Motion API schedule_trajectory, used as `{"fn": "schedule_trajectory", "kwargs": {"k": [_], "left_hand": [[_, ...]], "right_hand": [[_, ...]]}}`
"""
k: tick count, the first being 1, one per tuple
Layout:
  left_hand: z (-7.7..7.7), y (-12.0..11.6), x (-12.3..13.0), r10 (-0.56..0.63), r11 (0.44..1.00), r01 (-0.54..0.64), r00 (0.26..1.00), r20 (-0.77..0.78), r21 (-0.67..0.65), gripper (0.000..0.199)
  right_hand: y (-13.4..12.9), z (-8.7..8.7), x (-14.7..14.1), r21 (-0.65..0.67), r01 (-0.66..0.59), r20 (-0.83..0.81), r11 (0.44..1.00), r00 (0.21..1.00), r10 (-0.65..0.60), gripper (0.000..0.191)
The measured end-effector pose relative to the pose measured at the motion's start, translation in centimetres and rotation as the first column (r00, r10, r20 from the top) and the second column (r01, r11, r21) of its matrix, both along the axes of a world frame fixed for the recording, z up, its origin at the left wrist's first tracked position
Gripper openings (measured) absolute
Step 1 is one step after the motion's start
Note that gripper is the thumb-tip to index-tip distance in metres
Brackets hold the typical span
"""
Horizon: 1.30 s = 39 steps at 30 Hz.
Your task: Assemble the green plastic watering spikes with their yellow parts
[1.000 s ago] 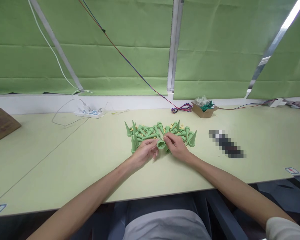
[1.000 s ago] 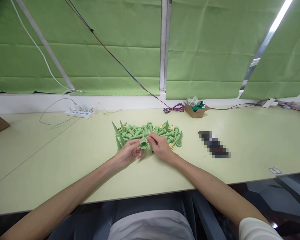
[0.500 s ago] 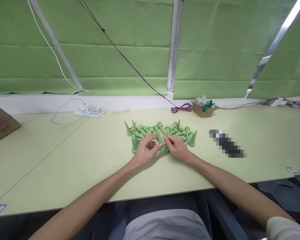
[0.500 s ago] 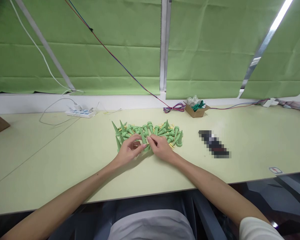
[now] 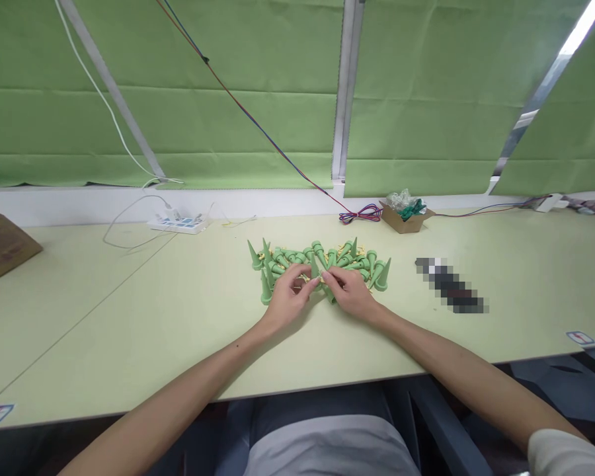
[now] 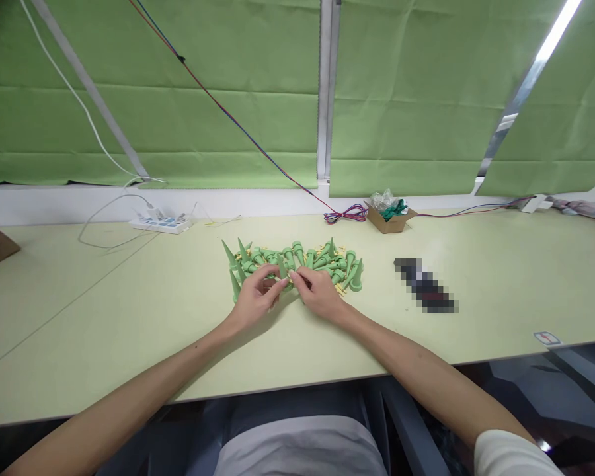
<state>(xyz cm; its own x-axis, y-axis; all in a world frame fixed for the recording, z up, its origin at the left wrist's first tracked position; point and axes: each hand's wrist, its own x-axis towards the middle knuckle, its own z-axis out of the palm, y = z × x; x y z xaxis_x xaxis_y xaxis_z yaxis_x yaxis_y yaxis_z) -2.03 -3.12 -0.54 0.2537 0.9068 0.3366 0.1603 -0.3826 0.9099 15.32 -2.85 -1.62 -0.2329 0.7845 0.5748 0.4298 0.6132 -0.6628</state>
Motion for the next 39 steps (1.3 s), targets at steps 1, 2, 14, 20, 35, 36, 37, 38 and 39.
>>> {"fn": "schedule_trajectory", "kwargs": {"k": [1,2,14,20,35,36,37,38,39], "left_hand": [[0.01,0.04,0.00,0.003,1.000,-0.003,1.000,0.009,-0.003,0.026],[0.04,0.07,0.00,0.008,1.000,-0.007,1.000,0.016,-0.006,0.027],[0.41,-0.04,-0.01,0.018,0.996,-0.012,0.998,0.060,-0.093,0.032],[0.24,0.25,-0.14,0.011,0.992,-0.009,1.000,0.017,-0.127,0.055],[-0.14,0.65,-0.44,-0.241,0.877,0.239,0.969,0.049,-0.417,0.078],[-0.17,0.67,-0.50,-0.247,0.868,0.254,0.966,0.072,-0.426,0.076],[-0.19,0.69,-0.55,-0.252,0.859,0.269,0.963,0.098,-0.435,0.073],[-0.18,0.69,-0.58,-0.257,0.850,0.285,0.959,0.123,-0.443,0.070],[-0.14,0.68,-0.59,-0.260,0.841,0.299,0.954,0.147,-0.451,0.067]], "right_hand": [[-0.04,0.03,0.02,-0.002,-0.005,0.001,1.000,1.000,0.005,0.042],[-0.08,0.07,0.03,-0.004,-0.011,0.003,1.000,1.000,0.011,0.041],[-0.18,0.21,0.01,0.057,0.055,-0.008,0.997,0.998,-0.055,0.038],[0.00,0.09,0.12,0.069,0.104,-0.054,0.992,0.994,-0.100,0.034],[-0.24,0.25,0.29,0.018,-0.036,-0.057,0.999,0.998,0.037,0.027],[-0.23,0.25,0.29,0.013,-0.038,-0.058,0.999,0.998,0.039,0.027],[-0.21,0.23,0.30,0.010,-0.039,-0.058,0.999,0.998,0.039,0.027],[-0.18,0.20,0.31,0.010,-0.039,-0.057,0.999,0.998,0.040,0.026],[-0.15,0.15,0.32,0.011,-0.039,-0.055,0.999,0.998,0.040,0.026]]}}
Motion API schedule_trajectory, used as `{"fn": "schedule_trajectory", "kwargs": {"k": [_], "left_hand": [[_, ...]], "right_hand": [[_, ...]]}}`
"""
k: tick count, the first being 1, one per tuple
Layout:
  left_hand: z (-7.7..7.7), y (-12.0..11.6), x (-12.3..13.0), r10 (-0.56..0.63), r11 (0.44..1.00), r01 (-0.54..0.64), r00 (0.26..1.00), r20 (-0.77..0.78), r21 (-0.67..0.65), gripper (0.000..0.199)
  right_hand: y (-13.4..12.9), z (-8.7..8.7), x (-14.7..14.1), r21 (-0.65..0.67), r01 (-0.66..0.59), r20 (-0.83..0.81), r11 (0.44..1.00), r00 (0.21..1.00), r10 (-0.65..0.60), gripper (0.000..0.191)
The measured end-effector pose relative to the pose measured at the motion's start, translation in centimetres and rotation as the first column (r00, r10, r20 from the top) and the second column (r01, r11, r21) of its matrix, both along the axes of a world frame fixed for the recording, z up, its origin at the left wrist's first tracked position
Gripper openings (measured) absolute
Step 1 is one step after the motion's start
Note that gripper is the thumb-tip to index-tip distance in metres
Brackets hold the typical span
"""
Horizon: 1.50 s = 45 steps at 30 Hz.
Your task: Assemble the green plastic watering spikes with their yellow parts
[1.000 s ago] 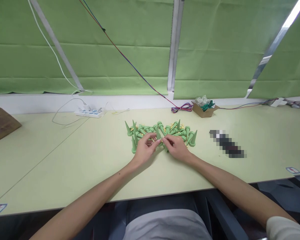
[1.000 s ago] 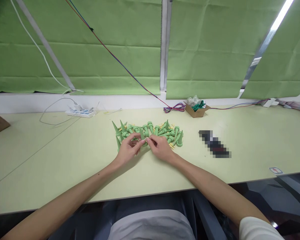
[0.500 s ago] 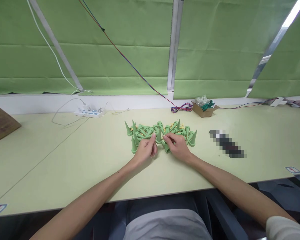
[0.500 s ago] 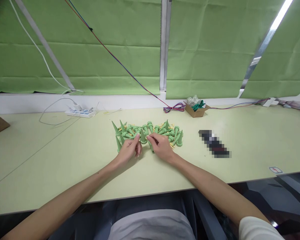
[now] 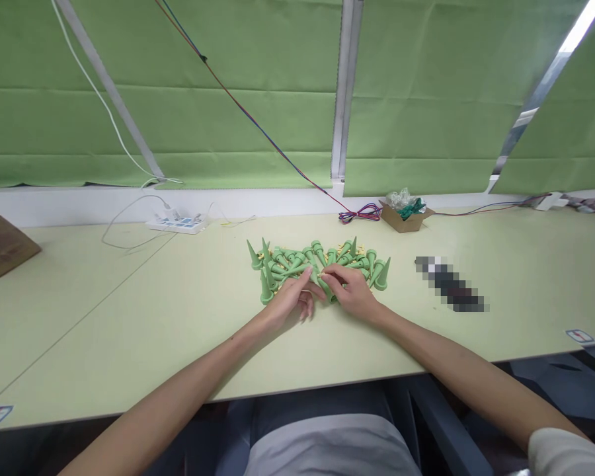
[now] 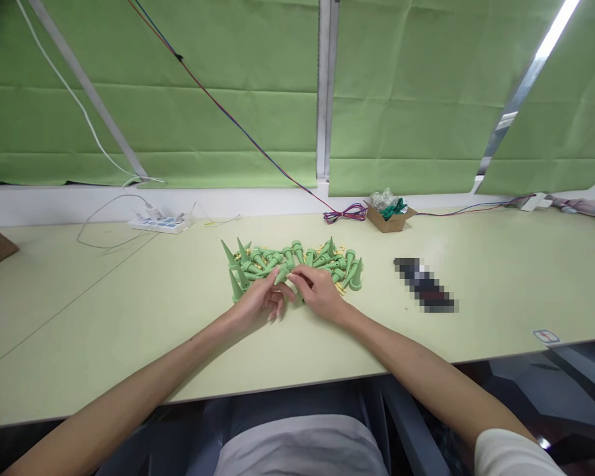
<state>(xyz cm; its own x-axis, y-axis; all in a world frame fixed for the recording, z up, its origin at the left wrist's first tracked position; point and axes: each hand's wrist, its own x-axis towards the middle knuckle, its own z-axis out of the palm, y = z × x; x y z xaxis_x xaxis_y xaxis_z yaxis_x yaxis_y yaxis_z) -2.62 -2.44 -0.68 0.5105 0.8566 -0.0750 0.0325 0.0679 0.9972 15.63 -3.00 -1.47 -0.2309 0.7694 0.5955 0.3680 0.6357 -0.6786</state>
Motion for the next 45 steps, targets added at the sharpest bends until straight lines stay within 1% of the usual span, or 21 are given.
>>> {"fn": "schedule_trajectory", "kwargs": {"k": [3,5,9,14,18,21,24,28,31,34,37,41,45], "left_hand": [[0.3,-0.1,0.0,-0.011,0.999,0.013,0.999,0.042,-0.035,0.062],[0.4,-0.1,0.1,-0.020,0.999,0.022,0.999,0.050,-0.036,0.060],[0.6,-0.2,0.0,-0.069,0.998,0.069,0.996,0.050,-0.009,0.057],[0.6,-0.2,-0.2,-0.095,0.995,0.094,0.993,0.065,0.022,0.054],[0.6,-0.2,-0.2,-0.114,0.992,0.113,0.993,0.017,0.049,0.053],[0.6,-0.4,-0.2,-0.089,0.992,0.094,0.994,-0.061,0.084,0.049],[0.3,-0.5,-0.1,-0.045,0.987,0.066,0.989,-0.139,0.148,0.042],[-0.2,-0.6,0.1,-0.020,0.973,0.055,0.988,-0.155,0.224,0.036],[-0.6,-0.6,0.1,0.064,0.964,-0.008,0.977,-0.202,0.266,0.037],[-0.6,-0.6,0.1,0.118,0.944,-0.025,0.957,-0.266,0.329,0.038],[-0.4,-0.6,0.2,0.156,0.903,-0.021,0.947,-0.281,0.430,0.033],[-0.2,-0.7,0.3,0.132,0.843,0.026,0.959,-0.253,0.538,0.021],[-0.1,-0.7,0.3,0.144,0.797,0.033,0.959,-0.243,0.604,0.015]], "right_hand": [[0.0,-0.1,0.0,0.004,-0.002,0.001,1.000,1.000,0.002,0.026],[0.0,-0.1,0.0,-0.002,-0.010,0.003,1.000,1.000,0.010,0.027],[-0.2,0.0,0.0,-0.029,-0.043,0.013,0.999,0.999,0.043,0.026],[-0.3,0.1,0.0,-0.022,-0.059,-0.002,0.998,0.998,0.059,0.025],[-0.2,0.1,0.1,-0.019,-0.057,-0.008,0.998,0.998,0.057,0.026],[-0.1,0.1,0.1,-0.009,-0.036,-0.004,0.999,0.999,0.036,0.027],[0.0,0.1,0.1,0.006,-0.018,0.011,1.000,1.000,0.018,0.027],[-0.1,0.1,0.0,0.015,-0.025,0.037,1.000,0.999,0.024,0.029],[-0.2,0.1,0.0,0.018,-0.043,0.050,0.999,0.998,0.042,0.030],[-0.2,0.1,0.0,0.015,-0.058,0.059,0.998,0.997,0.057,0.032],[-0.2,0.1,0.0,0.010,-0.076,0.061,0.997,0.995,0.075,0.035],[-0.3,0.2,-0.1,0.001,-0.082,0.066,0.997,0.994,0.082,0.037],[-0.4,0.1,-0.1,-0.008,-0.071,0.081,0.997,0.994,0.071,0.038]]}}
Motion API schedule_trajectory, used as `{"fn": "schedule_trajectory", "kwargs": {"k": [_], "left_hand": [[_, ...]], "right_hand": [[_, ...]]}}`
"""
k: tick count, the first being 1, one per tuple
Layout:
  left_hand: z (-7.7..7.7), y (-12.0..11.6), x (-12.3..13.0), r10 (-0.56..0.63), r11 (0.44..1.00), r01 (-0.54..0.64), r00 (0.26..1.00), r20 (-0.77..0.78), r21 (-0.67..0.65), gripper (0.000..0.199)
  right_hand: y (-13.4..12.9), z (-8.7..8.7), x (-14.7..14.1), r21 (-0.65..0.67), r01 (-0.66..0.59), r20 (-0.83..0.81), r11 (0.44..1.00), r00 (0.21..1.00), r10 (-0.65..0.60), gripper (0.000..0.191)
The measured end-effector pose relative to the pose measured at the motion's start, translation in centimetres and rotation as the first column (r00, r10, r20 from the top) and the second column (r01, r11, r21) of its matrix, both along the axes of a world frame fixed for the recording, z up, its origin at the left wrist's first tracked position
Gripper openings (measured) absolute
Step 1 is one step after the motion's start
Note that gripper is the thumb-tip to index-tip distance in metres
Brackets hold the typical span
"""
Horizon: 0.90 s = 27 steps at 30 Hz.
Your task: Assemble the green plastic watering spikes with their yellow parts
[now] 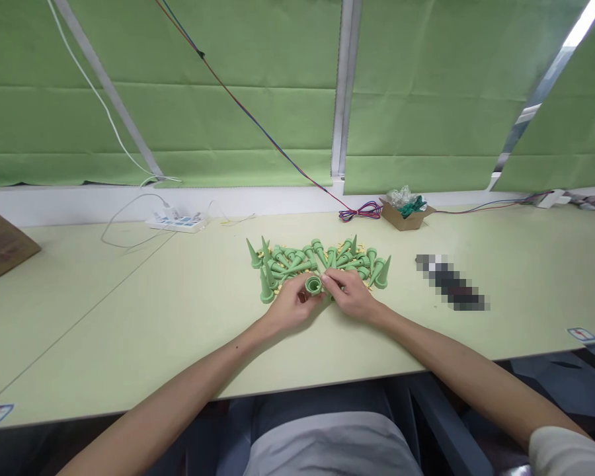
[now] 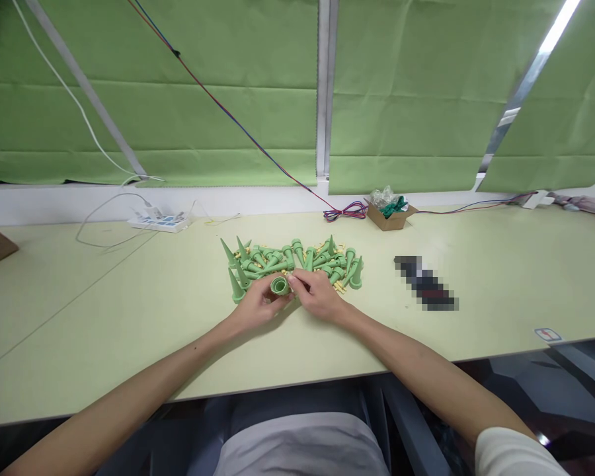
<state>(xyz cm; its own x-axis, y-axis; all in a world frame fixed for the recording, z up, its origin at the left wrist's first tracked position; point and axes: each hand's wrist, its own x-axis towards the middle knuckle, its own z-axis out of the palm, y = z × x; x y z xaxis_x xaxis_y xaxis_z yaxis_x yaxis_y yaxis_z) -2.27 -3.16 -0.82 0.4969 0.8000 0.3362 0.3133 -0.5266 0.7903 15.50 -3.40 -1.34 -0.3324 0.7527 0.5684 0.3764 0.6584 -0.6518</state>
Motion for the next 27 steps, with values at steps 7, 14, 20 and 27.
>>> {"fn": "schedule_trajectory", "kwargs": {"k": [7,14,20,27], "left_hand": [[0.01,0.03,0.25,0.074,0.997,-0.074,0.997,0.008,0.024,0.018],[0.35,0.06,0.33,0.208,0.974,-0.199,0.974,0.085,-0.106,0.027],[0.40,0.32,0.22,0.160,0.924,-0.078,0.968,0.193,-0.374,0.029],[0.51,0.59,0.25,0.143,0.774,0.157,0.900,0.411,-0.613,0.013]], "right_hand": [[-0.01,-0.08,-0.15,0.009,0.019,-0.011,1.000,1.000,-0.018,0.037],[-0.10,-0.22,-0.19,0.015,0.007,-0.026,1.000,1.000,-0.007,0.031],[-0.13,-0.08,-0.13,0.015,-0.005,-0.040,1.000,0.999,0.006,0.026],[-0.18,0.14,-0.14,0.016,0.017,-0.066,1.000,0.998,-0.016,0.023]]}}
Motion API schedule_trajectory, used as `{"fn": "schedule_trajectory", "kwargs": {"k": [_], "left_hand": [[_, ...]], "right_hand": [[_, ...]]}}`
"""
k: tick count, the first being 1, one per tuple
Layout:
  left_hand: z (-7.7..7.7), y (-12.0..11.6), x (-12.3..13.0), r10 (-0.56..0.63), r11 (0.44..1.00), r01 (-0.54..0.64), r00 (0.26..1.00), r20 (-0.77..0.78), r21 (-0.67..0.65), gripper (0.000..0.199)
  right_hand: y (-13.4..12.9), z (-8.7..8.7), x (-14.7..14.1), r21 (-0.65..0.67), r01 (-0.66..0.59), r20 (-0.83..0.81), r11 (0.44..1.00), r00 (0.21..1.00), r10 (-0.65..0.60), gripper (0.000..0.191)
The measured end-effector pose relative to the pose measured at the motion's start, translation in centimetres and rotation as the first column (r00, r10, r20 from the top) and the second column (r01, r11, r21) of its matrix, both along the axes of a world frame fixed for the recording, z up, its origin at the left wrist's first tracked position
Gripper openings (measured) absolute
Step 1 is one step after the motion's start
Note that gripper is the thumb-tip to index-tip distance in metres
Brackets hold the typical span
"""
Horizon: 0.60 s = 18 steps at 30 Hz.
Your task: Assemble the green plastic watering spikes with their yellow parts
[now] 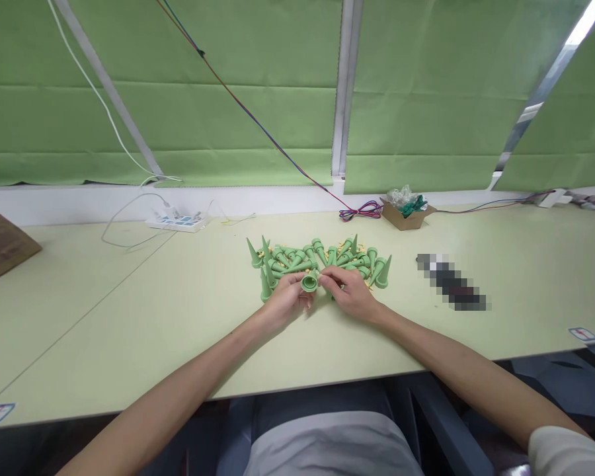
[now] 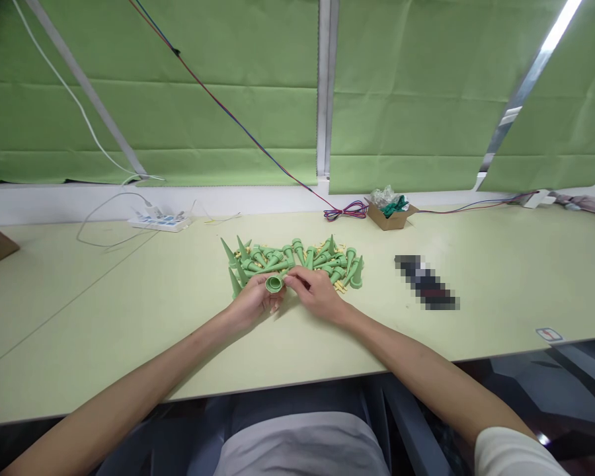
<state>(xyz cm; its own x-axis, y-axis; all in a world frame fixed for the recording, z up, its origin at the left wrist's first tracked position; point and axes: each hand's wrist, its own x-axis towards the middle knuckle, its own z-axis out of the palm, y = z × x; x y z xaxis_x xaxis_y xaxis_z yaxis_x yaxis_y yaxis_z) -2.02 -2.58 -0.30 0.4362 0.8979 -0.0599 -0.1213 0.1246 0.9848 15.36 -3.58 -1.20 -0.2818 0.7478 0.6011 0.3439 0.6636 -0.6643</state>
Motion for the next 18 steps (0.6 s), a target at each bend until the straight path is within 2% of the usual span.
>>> {"fn": "schedule_trajectory", "kwargs": {"k": [6,11,14,18], "left_hand": [[-0.04,0.22,-0.15,-0.107,0.983,0.134,0.974,0.200,-0.128,0.020],[0.29,0.25,-0.27,-0.115,0.966,0.171,0.956,0.268,-0.194,0.028],[0.35,0.09,-0.33,-0.135,0.965,0.184,0.959,0.249,-0.187,0.028],[0.20,0.02,-0.52,-0.167,0.977,0.191,0.963,0.211,-0.099,0.025]], "right_hand": [[-0.02,0.21,-0.02,-0.007,0.007,-0.008,1.000,1.000,-0.007,0.026],[-0.05,0.31,0.04,-0.005,-0.009,0.000,1.000,1.000,0.009,0.027],[-0.01,0.23,0.10,0.004,-0.016,-0.001,1.000,1.000,0.016,0.025],[0.15,-0.04,0.26,0.018,0.000,0.002,1.000,1.000,0.000,0.023]]}}
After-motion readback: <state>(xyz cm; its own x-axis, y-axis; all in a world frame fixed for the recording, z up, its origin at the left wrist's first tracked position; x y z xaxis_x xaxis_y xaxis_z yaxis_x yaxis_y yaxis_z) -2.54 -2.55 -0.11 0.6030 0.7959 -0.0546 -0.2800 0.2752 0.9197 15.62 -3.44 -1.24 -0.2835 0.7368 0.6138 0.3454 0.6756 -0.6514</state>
